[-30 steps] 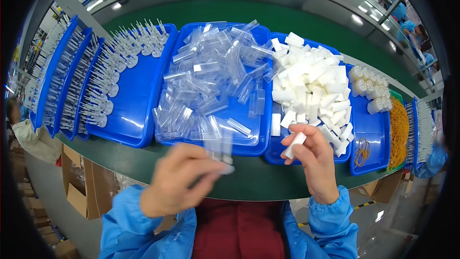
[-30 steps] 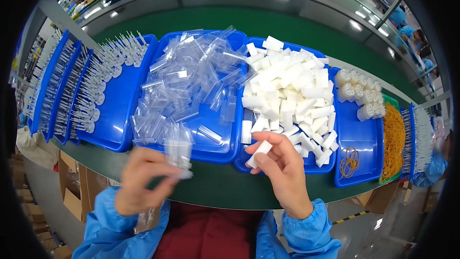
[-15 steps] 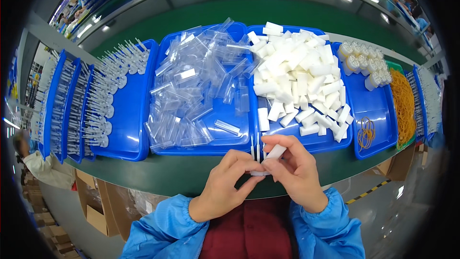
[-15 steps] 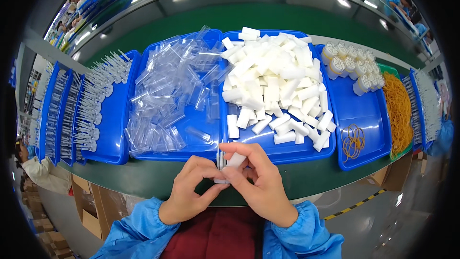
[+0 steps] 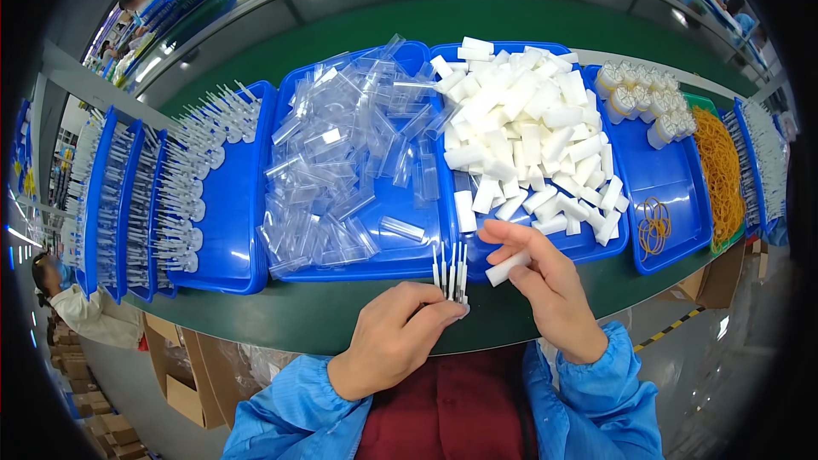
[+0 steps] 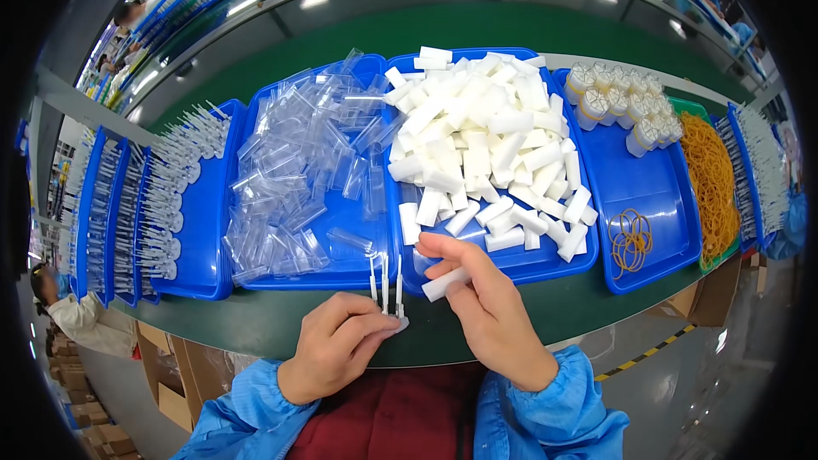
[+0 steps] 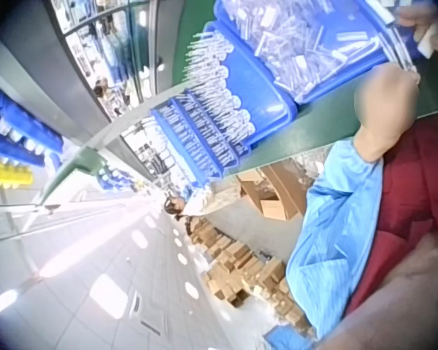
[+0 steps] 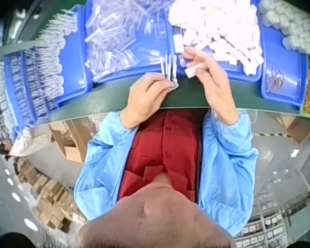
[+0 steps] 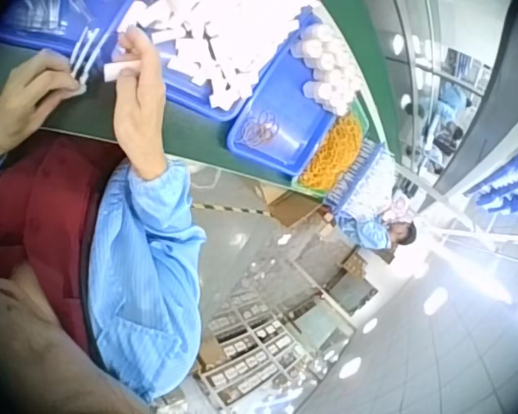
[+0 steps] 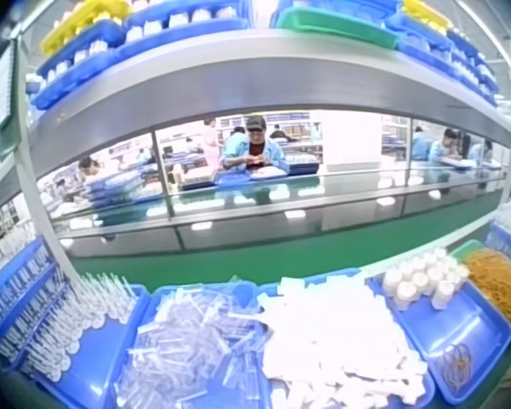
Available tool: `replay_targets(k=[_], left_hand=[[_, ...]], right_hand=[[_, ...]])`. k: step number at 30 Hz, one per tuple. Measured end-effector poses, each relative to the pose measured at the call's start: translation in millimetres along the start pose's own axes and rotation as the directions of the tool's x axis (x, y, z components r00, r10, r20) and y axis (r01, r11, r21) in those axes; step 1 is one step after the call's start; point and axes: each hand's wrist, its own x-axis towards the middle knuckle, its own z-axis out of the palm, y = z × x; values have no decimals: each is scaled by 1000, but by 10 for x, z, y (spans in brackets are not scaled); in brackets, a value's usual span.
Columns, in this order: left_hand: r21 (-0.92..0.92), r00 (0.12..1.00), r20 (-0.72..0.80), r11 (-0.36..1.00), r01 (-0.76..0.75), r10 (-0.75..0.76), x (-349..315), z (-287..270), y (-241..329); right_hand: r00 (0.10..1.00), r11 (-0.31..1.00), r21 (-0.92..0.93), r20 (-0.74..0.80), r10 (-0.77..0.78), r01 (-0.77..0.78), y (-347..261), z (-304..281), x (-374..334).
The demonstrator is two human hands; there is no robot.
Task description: Assembling small plastic components into groups and securing them with rubber bands on a production line.
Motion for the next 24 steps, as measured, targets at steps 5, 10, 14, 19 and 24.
replay_targets(k=[5, 10, 14, 19, 24], left_hand=[[-76, 1000, 31, 997, -3, 6, -10, -24, 10], [-134, 992, 116, 990, -40, 56, -24, -86, 52], [-185, 986, 152, 982, -33, 62, -17, -104, 89], [-209, 986, 160, 978, -3, 37, -37, -109, 55], [-232, 990, 141, 972, 35, -2, -41, -126, 46]], right_hand=[[997, 999, -21, 67, 50, -49, -5, -51, 10], [990, 987, 148, -111, 85, -68, 16, -8, 35], [970, 968, 250, -235, 59, 1, 16, 64, 34], [978, 972, 234, -202, 49, -1, 0, 26, 10], [991, 974, 223, -112, 69, -43, 17, 6, 12]])
